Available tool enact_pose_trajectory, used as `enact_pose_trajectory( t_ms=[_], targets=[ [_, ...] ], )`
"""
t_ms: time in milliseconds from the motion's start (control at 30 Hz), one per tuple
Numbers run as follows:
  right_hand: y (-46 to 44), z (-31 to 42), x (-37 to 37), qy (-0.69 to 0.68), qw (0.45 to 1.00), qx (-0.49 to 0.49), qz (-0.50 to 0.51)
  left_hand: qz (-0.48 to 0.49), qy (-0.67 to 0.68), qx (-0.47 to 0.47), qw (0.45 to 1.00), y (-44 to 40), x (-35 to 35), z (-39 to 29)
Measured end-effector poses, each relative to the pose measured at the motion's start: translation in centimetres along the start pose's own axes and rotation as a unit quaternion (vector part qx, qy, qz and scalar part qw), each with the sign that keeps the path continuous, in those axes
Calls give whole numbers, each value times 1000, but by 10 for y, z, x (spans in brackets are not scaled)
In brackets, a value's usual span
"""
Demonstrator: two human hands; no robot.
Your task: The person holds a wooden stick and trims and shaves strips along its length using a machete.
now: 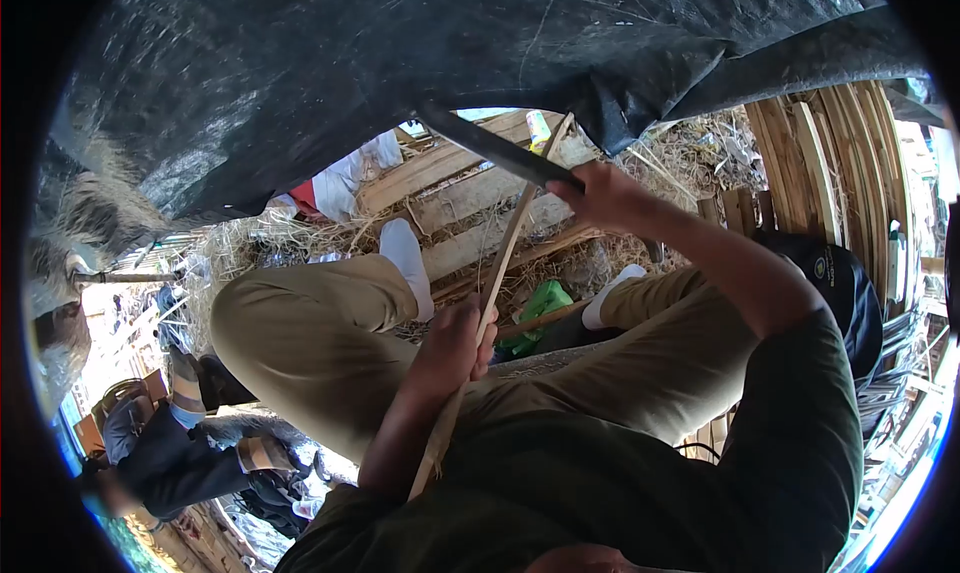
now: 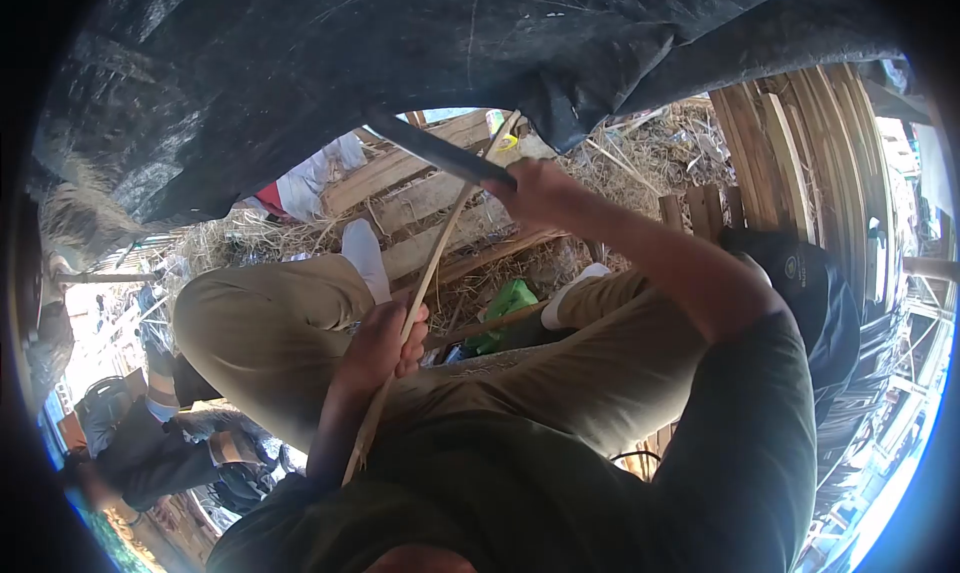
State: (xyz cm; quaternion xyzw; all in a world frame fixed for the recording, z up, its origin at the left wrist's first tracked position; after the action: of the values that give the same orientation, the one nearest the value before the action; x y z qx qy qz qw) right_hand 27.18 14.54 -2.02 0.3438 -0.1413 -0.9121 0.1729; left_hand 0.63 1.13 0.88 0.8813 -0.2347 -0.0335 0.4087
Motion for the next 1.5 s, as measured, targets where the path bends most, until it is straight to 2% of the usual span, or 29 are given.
enact_pose_trajectory(
  t_ms=[33, 133, 167, 267, 300, 367, 433, 533, 567, 667, 700, 800, 833, 933, 967, 1067, 1100, 1133, 1200, 1233, 1267, 1333, 1433, 1500],
  targets=[
    [-5, 1, -6, 6, 1000, 28, 5, 0, -3, 9, 1000, -6, 0, 1],
    [-28, -24, -23, 86, 993, -22, -82, 4, 19, -7, 1000, -7, 1, -2],
    [-46, -48, -26, 101, 993, 1, -58, 8, 30, -21, 999, -4, 3, -3],
    [-13, -12, -5, 53, 997, 16, -47, 13, 41, -18, 999, 0, 4, -2],
    [-2, -7, 6, 56, 990, -110, -70, 15, 37, -19, 999, 1, 3, -2],
    [-10, -5, -2, 9, 1000, -5, -19, 21, 22, -30, 999, 3, -3, -1],
    [-9, 22, -25, -4, 991, 119, 54, 5, 17, -2, 1000, 1, 1, -4],
    [-29, -15, -36, 86, 996, 23, -14, 0, 23, -1, 1000, 2, 4, -6],
    [-36, -31, -40, 72, 997, -18, -22, 4, 25, -9, 1000, 3, 4, -6],
    [-5, 16, -25, 6, 992, 113, 48, 16, 45, -8, 999, 3, 5, -4],
    [2, 17, -3, 58, 998, -14, 2, 17, 50, -9, 999, 4, 4, -2],
    [-5, 16, -11, 18, 996, 83, 40, 12, 45, -11, 999, 6, 0, 0],
    [-11, 9, -18, 5, 996, 68, 50, 0, 41, 1, 999, 3, 3, -3],
    [-34, -15, -34, 64, 996, -25, -48, 2, 49, -6, 999, 8, 7, -4],
    [-31, -23, -35, 77, 997, 10, -25, 11, 51, -15, 999, 9, 6, -6],
    [2, 21, -10, 8, 996, 83, 29, 37, 107, -26, 993, 5, 0, -1],
    [4, 10, 7, 46, 991, -117, -51, 31, 101, -20, 994, 6, -1, -4],
    [-1, -8, 7, 34, 996, -78, -33, 24, 94, -15, 995, 9, -1, -10],
    [-8, 7, -15, 9, 1000, -1, -4, 19, 71, -10, 997, 10, -2, -13],
    [-17, 0, -24, 57, 998, -10, -26, 16, 63, -6, 998, 8, -1, -12],
    [-23, -11, -30, 88, 991, -72, -68, 11, 56, -2, 998, 7, 0, -10],
    [-24, -17, -38, 85, 991, -76, -66, 25, 71, -13, 997, 8, 1, -8],
    [4, 29, -27, -79, 994, 76, 22, 34, 76, -21, 996, 5, 4, -6],
    [-4, 4, -8, 39, 998, -56, -3, 38, 79, -24, 996, 2, 5, -4]
  ],
)
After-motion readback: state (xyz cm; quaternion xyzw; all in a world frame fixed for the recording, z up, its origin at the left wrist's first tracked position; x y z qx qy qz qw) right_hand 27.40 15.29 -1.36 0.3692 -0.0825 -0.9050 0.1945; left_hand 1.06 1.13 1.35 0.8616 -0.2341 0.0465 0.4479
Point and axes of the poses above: each hand's wrist, its own y-axis away from the middle knuckle, its own x-axis out of the palm, z = x × y, the point moved 1 cm from there along -y, towards the middle knuckle, and after that the axes turned 15 degrees about -y, right-handed, at the moved point
